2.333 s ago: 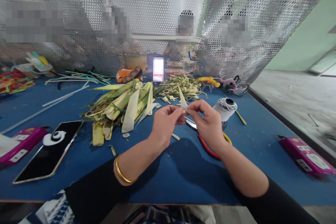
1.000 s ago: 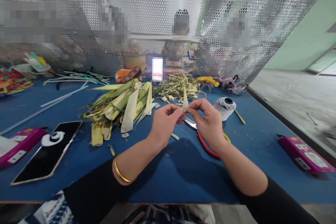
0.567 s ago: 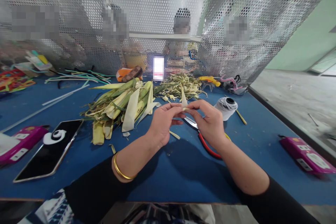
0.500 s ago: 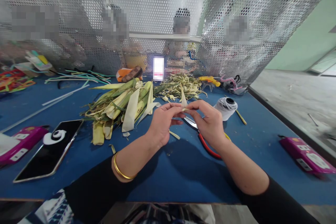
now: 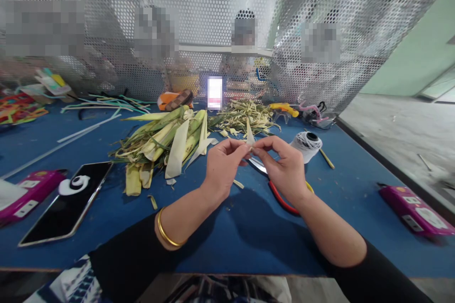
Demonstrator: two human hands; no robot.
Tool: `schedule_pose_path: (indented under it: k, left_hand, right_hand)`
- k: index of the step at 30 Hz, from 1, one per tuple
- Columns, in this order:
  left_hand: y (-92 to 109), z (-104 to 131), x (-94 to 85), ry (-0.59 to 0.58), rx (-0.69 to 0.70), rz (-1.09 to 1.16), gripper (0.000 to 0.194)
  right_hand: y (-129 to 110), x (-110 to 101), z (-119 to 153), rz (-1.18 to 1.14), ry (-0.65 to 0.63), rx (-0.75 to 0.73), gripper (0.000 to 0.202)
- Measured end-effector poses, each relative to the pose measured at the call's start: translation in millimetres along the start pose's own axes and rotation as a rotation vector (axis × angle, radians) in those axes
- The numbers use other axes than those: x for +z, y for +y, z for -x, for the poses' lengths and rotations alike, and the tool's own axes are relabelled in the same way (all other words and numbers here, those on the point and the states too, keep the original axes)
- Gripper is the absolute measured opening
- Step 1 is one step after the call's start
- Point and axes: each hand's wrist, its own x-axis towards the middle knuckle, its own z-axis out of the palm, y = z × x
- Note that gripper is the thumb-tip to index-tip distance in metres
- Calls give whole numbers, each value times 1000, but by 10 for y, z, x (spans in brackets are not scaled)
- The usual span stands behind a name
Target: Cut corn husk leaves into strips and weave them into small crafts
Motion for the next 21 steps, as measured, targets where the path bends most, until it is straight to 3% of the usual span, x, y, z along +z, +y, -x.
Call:
schedule_pose_path:
  k: [12,18,21]
  left_hand:
    - [21,-13,-12,-61,-63,32,16]
    - [40,-31,-29,-48,-124,105,17]
    - [70,-35,-45,-77,-185,131,14]
  right_hand:
    - [21,7,-15,-69,11,24,2]
    - [49,-8,-16,102,-12,-199,10]
    - [50,-10,-23,128,2,-243,13]
